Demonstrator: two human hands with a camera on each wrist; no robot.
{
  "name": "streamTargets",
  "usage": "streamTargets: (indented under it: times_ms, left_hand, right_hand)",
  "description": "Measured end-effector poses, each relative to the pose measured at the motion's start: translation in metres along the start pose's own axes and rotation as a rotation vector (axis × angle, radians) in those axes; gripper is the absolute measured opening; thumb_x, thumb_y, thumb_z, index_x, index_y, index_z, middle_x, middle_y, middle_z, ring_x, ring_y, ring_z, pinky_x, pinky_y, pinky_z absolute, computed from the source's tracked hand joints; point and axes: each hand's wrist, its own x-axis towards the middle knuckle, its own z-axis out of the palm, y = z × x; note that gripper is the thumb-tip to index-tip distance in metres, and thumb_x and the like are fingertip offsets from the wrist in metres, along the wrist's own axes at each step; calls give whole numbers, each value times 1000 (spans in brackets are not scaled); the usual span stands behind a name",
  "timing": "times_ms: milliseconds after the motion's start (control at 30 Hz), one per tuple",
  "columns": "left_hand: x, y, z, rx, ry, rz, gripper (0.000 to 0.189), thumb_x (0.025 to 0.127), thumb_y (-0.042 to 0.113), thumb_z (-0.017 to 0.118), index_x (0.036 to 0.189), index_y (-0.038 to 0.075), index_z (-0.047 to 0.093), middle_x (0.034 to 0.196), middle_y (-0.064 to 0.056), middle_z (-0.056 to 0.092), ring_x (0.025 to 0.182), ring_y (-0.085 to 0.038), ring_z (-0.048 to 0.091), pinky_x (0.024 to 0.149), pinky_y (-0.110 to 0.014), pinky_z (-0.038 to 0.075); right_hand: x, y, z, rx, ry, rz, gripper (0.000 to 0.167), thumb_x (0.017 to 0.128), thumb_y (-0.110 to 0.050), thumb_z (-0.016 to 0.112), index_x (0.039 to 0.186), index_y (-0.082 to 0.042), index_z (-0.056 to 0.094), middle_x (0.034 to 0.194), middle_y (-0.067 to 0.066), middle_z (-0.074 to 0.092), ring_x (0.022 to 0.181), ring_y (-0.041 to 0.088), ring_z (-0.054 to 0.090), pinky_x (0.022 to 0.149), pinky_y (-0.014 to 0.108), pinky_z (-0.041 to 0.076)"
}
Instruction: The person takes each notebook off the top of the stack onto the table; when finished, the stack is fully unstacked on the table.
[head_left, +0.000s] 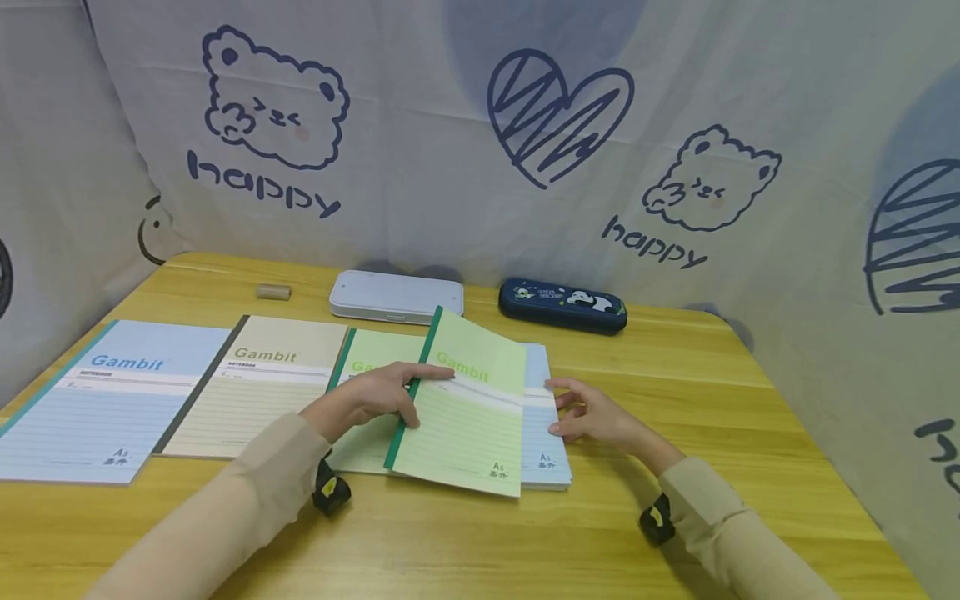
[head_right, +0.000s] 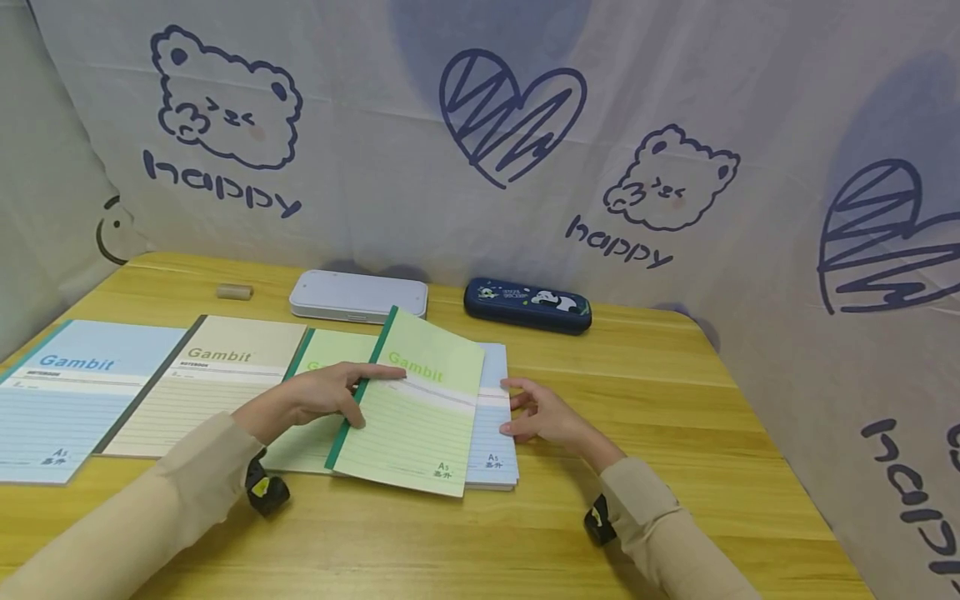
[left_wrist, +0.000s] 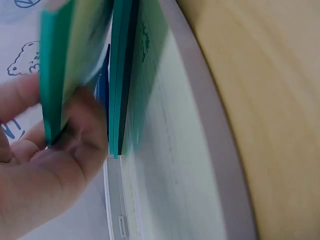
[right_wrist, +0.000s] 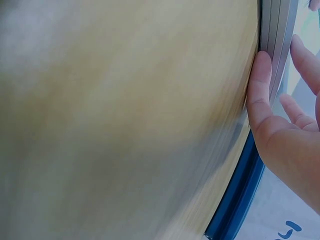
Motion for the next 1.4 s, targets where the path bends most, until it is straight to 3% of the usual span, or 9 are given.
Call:
streamTargets:
  times_ms: [100,200,267,467,667,900,1133,1400]
  left_hand:
    - [-2,-1,1,-84,-20,13,64,75,-20,50,134,3,40,139,-21,24,93,-22,48,71,-29,44]
    - [-5,1,2,-117,8,0,58,81,-18,46,134,4,39,134,-21,30,83,-20,52,65,-29,45]
    - [-7,2,2,-89,43,4,58,81,-19,45,133,5,41,134,-21,32,86,-21,50,64,-29,44]
    - [-11,2,-1,93,111,101,62,74,-24,45,127,8,50,138,-18,32,110,-27,34,75,-30,34]
    - [-18,-2,-5,114,95,141,64,72,-25,43,125,10,52,134,-15,38,110,-26,36,76,-31,34]
    - [-33,-6,-15,131,73,126,64,74,-24,41,124,13,54,134,-13,39,113,-26,33,77,-34,33]
    - [-53,-7,-30,158,87,118,60,76,-20,41,126,11,51,134,-16,37,105,-27,39,75,-30,37]
    - [-80,-2,-45,138,41,159,57,79,-19,41,128,7,48,132,-19,38,101,-26,44,73,-31,43]
  right_hand:
    - [0,0,0,0,0,-2,68,78,-5,67,135,4,30,109,22,44,75,19,55,66,33,49]
    - [0,1,-1,1,-4,-7,68,79,-6,67,134,4,30,109,22,44,76,19,56,66,33,50]
    - [0,2,-1,3,-4,-5,67,79,-6,67,134,4,30,109,22,44,76,19,56,66,33,50]
    - [1,3,-2,15,-6,-11,65,80,-4,65,133,6,30,108,22,45,76,18,56,66,33,50]
    - [1,3,-1,21,-9,-19,65,80,-1,64,133,7,29,108,23,45,76,18,56,67,34,50]
    - [1,2,-2,3,-12,-23,65,80,-2,64,134,9,28,109,23,45,76,18,56,67,34,50]
    - [1,1,-1,2,-14,-28,66,80,-1,64,134,10,28,108,23,45,75,18,56,67,34,50]
    - [1,2,-1,3,-12,-27,66,80,-2,65,134,9,28,109,22,45,75,18,55,67,34,50]
